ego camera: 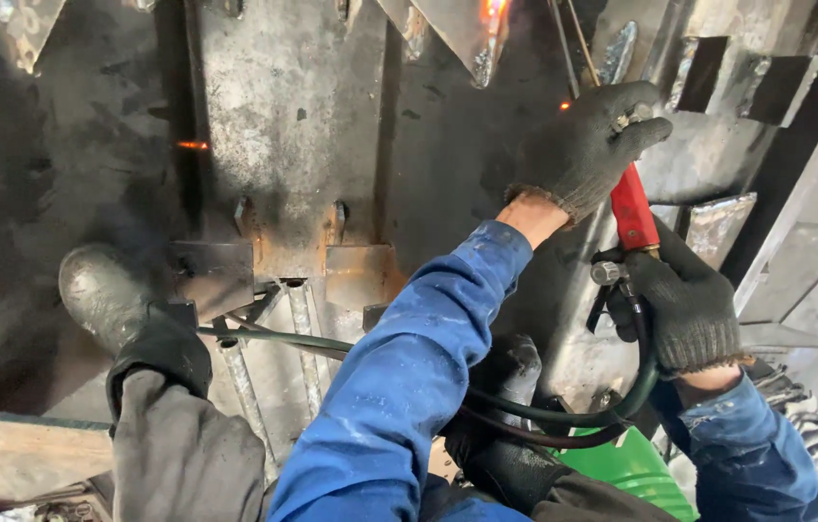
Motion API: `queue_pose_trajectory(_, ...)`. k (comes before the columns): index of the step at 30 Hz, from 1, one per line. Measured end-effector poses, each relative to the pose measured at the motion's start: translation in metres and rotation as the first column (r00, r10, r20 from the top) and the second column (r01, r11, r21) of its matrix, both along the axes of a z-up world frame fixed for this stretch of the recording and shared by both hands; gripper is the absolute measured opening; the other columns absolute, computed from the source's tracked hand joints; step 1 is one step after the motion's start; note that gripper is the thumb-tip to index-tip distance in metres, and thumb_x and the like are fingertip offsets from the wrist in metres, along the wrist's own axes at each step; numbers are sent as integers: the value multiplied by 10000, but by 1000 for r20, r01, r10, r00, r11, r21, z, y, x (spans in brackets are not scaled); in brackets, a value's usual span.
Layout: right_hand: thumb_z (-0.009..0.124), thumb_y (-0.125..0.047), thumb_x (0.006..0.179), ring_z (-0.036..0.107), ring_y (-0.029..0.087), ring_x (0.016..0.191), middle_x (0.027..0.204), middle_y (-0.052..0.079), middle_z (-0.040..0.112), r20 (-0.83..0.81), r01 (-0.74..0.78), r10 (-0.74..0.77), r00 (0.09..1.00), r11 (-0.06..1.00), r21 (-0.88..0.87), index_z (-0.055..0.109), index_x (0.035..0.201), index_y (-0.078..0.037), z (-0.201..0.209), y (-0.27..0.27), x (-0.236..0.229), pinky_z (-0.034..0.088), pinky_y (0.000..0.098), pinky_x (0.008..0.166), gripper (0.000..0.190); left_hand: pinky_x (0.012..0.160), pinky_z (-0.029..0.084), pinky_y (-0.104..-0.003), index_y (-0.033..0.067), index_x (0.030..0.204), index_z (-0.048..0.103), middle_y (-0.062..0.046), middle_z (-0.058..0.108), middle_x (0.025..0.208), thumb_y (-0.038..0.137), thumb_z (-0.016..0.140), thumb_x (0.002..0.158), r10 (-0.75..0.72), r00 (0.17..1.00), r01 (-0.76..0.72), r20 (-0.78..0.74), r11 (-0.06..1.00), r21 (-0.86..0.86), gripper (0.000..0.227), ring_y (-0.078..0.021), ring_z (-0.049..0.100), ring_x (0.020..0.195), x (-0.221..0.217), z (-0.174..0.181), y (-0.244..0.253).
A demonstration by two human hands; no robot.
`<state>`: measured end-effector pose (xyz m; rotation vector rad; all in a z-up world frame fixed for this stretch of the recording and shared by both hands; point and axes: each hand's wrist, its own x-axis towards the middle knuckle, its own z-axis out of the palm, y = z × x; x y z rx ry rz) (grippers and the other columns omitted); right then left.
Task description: Using a gas cutting torch to cut and separate sections of a large metal assembly.
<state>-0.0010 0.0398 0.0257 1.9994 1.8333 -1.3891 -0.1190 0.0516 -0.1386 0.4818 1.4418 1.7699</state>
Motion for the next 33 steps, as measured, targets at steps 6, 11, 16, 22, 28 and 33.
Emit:
queue_pose_trajectory(6, 584, -115, 988, 540, 165, 469, 863, 123, 698, -136, 16, -22, 990, 999, -42, 618, 1381, 32, -6, 1, 5, 403, 290, 388, 421, 851, 616, -330, 103, 1218, 696, -90, 775, 1097, 369, 748, 931, 126, 992, -120, -29, 980, 158, 395, -173, 781, 857, 29, -37, 30)
queue_pose_trajectory(11, 569, -93, 1006, 548, 144, 525, 874, 99, 683, -147, 28, -32, 989, 999, -30, 646, 1425, 6, -3, -5, 2, 412, 264, 436, 438, 880, 613, -309, 95, 1168, 704, -85, 778, 1102, 410, 773, 900, 193, 978, -181, -78, 974, 136, 419, -186, 772, 953, 46, -52, 47)
queue_pose_trajectory(16, 564, -76, 989, 621, 119, 626, 917, 72, 697, -101, 52, -49, 994, 998, 25, 647, 1422, -1, -5, -6, 1, 458, 243, 492, 447, 911, 616, -340, 89, 1243, 700, -110, 764, 1129, 420, 778, 872, 145, 988, -137, -62, 984, 116, 503, -209, 767, 941, 30, -32, 32)
queue_pose_trajectory(22, 569, -114, 1012, 553, 145, 539, 850, 75, 668, -107, 19, -19, 994, 1000, 2, 646, 1436, -24, -3, -5, 2, 413, 273, 439, 441, 896, 607, -319, 92, 1242, 710, -104, 765, 1159, 414, 765, 888, 132, 988, -123, -81, 987, 102, 482, -213, 762, 974, 40, -43, 39)
queue_pose_trajectory(28, 576, -111, 995, 547, 153, 510, 866, 77, 681, -117, 41, -44, 992, 999, -26, 630, 1457, -57, -6, 0, 6, 409, 288, 408, 468, 937, 597, -319, 96, 1260, 695, -106, 750, 1193, 409, 767, 910, 139, 988, -127, -68, 980, 152, 475, -218, 759, 1026, 37, -41, 38)
queue_pose_trajectory(33, 596, -120, 991, 530, 163, 488, 874, 100, 696, -129, 44, -47, 991, 999, -32, 650, 1394, -20, -6, -1, 6, 392, 294, 400, 419, 911, 614, -335, 107, 1245, 703, -89, 763, 1150, 396, 750, 907, 81, 993, -76, -80, 995, 64, 447, -196, 774, 940, 21, -24, 20)
